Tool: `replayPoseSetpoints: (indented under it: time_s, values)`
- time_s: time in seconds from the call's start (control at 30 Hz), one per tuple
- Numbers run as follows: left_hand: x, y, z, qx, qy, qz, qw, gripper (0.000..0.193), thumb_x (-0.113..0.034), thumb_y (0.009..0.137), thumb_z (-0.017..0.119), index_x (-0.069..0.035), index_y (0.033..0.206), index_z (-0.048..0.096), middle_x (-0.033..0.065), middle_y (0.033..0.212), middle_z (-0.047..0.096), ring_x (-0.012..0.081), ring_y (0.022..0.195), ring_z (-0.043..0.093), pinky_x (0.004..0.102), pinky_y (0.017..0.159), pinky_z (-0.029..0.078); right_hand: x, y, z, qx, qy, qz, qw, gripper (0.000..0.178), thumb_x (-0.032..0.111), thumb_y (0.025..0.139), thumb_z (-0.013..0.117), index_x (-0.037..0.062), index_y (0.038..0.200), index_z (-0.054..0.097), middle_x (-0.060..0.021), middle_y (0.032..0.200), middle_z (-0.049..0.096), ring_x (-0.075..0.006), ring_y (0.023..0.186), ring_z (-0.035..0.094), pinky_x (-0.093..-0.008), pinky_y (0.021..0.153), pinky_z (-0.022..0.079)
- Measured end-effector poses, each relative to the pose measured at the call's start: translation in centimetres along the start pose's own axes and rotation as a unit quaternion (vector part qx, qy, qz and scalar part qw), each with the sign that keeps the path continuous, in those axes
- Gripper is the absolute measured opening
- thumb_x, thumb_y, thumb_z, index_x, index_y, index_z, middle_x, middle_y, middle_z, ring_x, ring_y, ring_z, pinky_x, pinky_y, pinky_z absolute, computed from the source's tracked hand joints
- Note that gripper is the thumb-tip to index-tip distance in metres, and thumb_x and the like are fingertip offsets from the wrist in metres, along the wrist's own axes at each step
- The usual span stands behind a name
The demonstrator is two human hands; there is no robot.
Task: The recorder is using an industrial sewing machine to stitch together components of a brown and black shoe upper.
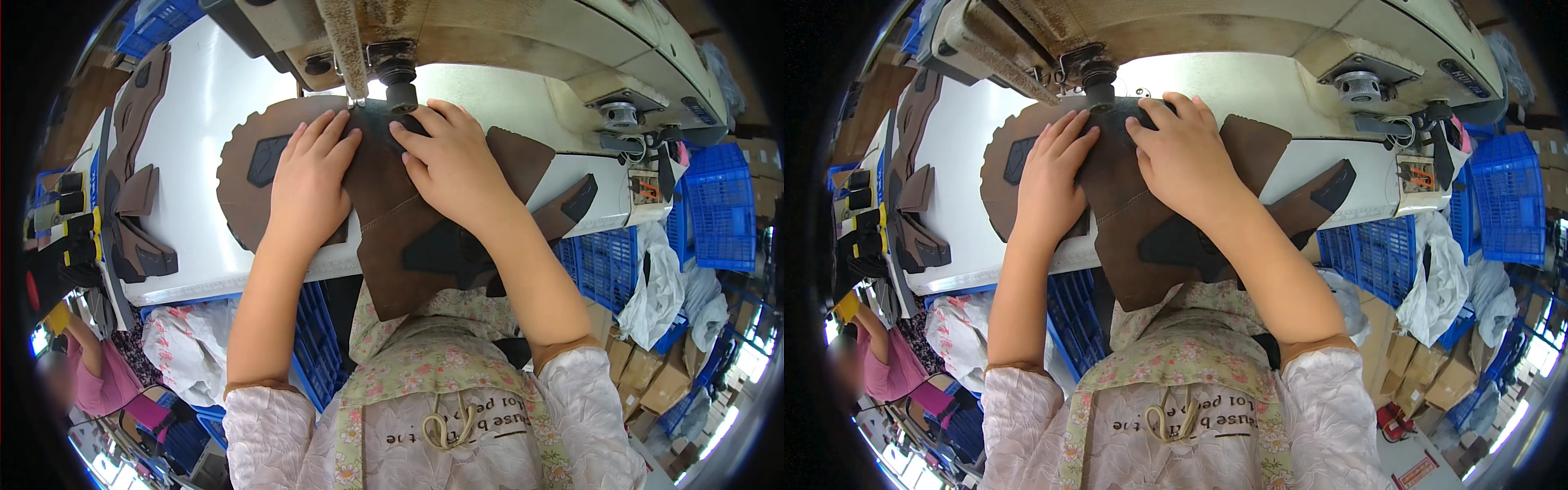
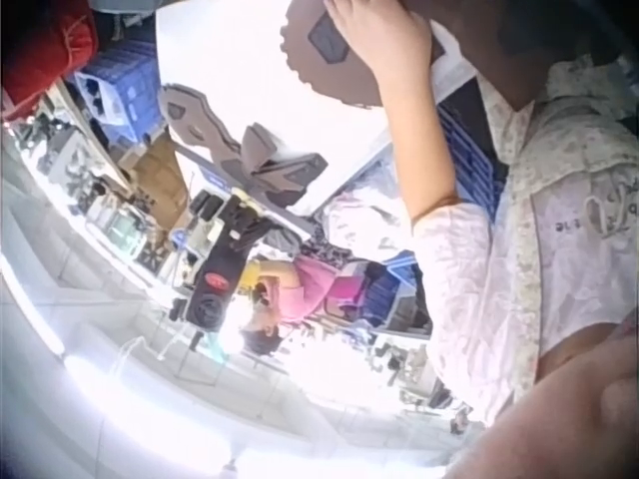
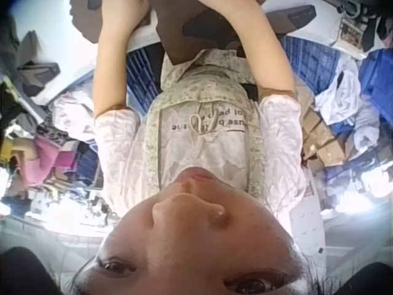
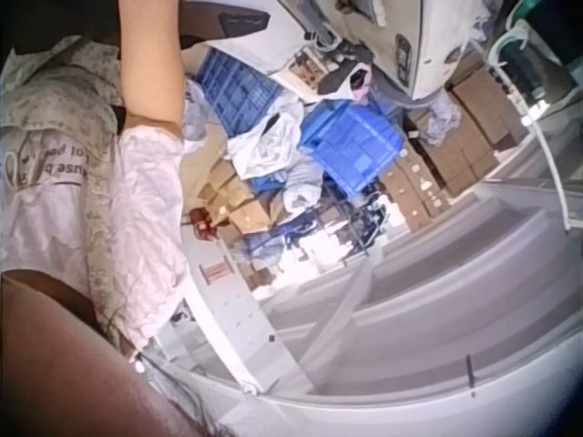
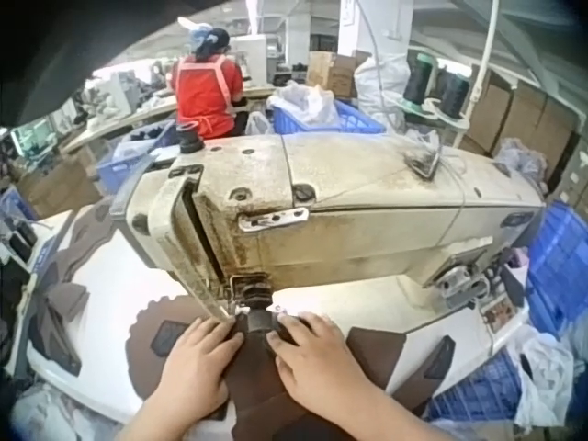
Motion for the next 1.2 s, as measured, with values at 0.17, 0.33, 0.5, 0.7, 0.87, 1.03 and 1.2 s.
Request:
replayPoseSetpoints:
  time_s: [0.17,0.33,0.5,0.7,0.87,1.03,1.2]
  values:
    - [0.0,0.5,-1.1,0.031,0.005,-0.022,0.999,0.059,0.01,0.063,0.053,-0.004,0.12,0.064,0.0135,0.133,0.057,0.0323,0.127,0.05,0.0426,0.106,0.042,0.2,0.0,-0.1,-0.006,0.029,0.024,0.999,0.03,0.012,0.082,0.065,0.0058,0.112,0.07,-0.0126,0.12,0.061,-0.0316,0.118,0.053,-0.0482,0.105,0.04]
    - [0.5,-0.4,-1.1,0.041,0.007,-0.026,0.999,0.06,0.007,0.064,0.055,-0.008,0.121,0.065,0.013,0.131,0.059,0.031,0.126,0.052,0.0405,0.102,0.045,-0.1,-0.8,-1.2,0.055,0.048,-0.001,0.997,0.033,0.005,0.082,0.061,0.0054,0.115,0.068,-0.0136,0.129,0.058,-0.033,0.123,0.051,-0.0425,0.104,0.043]
    - [0.2,-0.6,-1.3,0.053,0.023,-0.01,0.998,0.059,0.006,0.065,0.057,-0.007,0.122,0.065,0.0119,0.133,0.058,0.0296,0.126,0.052,0.04,0.102,0.047,-0.2,-1.2,-1.0,0.065,0.038,-0.02,0.997,0.037,0.002,0.081,0.059,0.0065,0.117,0.068,-0.015,0.131,0.058,-0.0337,0.126,0.05,-0.0416,0.103,0.044]
    - [0.7,-0.2,-1.4,0.051,0.022,-0.005,0.998,0.058,0.006,0.066,0.056,-0.008,0.121,0.065,0.0112,0.135,0.058,0.0291,0.127,0.051,0.0393,0.102,0.047,-0.1,-0.9,-0.8,0.056,0.033,-0.02,0.998,0.039,0.002,0.081,0.059,0.0079,0.119,0.068,-0.0152,0.133,0.056,-0.0335,0.128,0.048,-0.0416,0.104,0.043]
    - [1.6,0.3,-1.6,0.027,0.014,-0.004,1.0,0.057,0.008,0.066,0.056,-0.01,0.119,0.067,0.0098,0.127,0.06,0.0288,0.122,0.054,0.0396,0.099,0.047,0.2,-0.5,-0.5,0.04,0.045,0.007,0.998,0.038,0.002,0.084,0.059,0.0109,0.12,0.068,-0.017,0.13,0.056,-0.0342,0.126,0.049,-0.0412,0.105,0.042]
    - [2.3,1.1,-1.9,0.041,0.044,-0.01,0.998,0.054,0.009,0.068,0.057,-0.013,0.116,0.07,0.0079,0.111,0.062,0.0277,0.11,0.058,0.0409,0.093,0.048,0.4,-0.2,-0.1,0.034,0.032,0.006,0.999,0.037,0.005,0.083,0.061,0.0104,0.118,0.068,-0.0194,0.127,0.057,-0.0343,0.123,0.051,-0.0425,0.1,0.046]
    - [2.8,1.2,-2.1,0.049,0.046,-0.026,0.997,0.049,0.004,0.073,0.058,-0.013,0.117,0.069,0.0094,0.114,0.063,0.0293,0.111,0.058,0.0416,0.093,0.048,0.0,0.5,-1.2,0.068,0.072,0.023,0.995,0.033,0.01,0.083,0.064,0.0088,0.116,0.068,-0.0171,0.132,0.055,-0.0347,0.124,0.05,-0.0418,0.105,0.042]
Point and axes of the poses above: each hand's wrist, its own y-axis towards the middle knuckle, its own z-axis out of the palm, x = y × z, the point moved 2 cm from there along y, towards the middle knuckle
